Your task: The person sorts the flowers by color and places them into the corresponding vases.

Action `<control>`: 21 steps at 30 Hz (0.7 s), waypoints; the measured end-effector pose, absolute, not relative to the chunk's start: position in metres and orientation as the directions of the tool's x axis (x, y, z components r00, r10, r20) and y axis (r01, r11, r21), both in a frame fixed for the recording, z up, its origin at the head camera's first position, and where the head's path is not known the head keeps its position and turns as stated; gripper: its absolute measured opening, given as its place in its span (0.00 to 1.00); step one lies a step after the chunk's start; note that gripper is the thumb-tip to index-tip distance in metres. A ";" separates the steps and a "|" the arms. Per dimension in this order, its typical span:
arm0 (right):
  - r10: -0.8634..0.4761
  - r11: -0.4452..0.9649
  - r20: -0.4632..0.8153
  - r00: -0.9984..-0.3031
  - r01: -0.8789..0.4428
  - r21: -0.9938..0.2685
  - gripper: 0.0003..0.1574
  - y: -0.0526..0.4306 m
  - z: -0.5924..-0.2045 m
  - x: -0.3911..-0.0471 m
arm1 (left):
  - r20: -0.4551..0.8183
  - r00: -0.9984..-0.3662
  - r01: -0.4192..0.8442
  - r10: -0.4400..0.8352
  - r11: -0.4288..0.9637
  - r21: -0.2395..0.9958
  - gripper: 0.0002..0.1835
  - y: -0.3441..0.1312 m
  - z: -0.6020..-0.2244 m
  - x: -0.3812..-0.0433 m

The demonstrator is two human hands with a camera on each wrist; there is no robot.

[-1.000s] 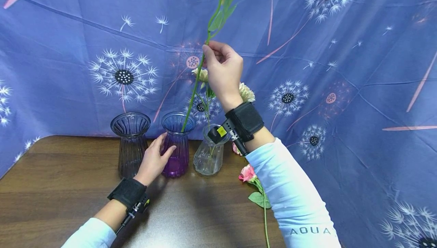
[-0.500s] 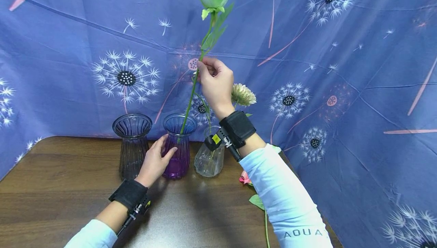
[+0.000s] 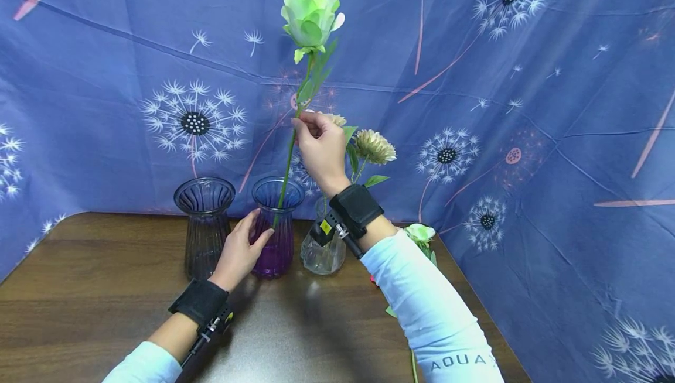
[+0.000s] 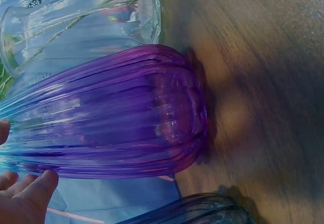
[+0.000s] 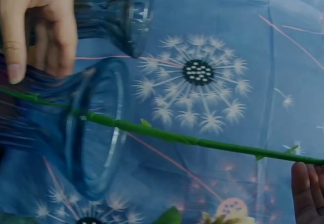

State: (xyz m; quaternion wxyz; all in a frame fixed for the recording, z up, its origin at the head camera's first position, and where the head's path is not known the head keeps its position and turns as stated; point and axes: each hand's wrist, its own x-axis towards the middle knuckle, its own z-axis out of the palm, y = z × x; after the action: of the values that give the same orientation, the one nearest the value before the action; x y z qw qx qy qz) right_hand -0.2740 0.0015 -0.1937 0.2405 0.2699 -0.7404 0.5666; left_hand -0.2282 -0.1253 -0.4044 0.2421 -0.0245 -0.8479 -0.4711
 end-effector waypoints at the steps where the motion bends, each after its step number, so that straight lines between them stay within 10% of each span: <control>1: -0.129 0.222 0.662 -0.739 -0.672 -0.707 0.13 0.001 -0.196 -0.275 | 0.433 -0.882 0.270 -0.186 0.554 0.788 0.31 -0.125 -0.404 -0.228; 21: -0.143 0.280 0.604 -0.784 -0.618 -0.735 0.12 -0.006 -0.234 -0.282 | 0.471 -0.859 0.288 -0.198 0.574 0.767 0.29 -0.125 -0.405 -0.226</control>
State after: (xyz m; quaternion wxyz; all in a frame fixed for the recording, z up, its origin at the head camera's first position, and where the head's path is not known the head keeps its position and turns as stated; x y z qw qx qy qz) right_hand -0.2821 -0.0061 -0.2341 0.2170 0.2471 -0.7699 0.5469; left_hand -0.2264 -0.1245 -0.4047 0.2638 -0.0264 -0.8470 -0.4607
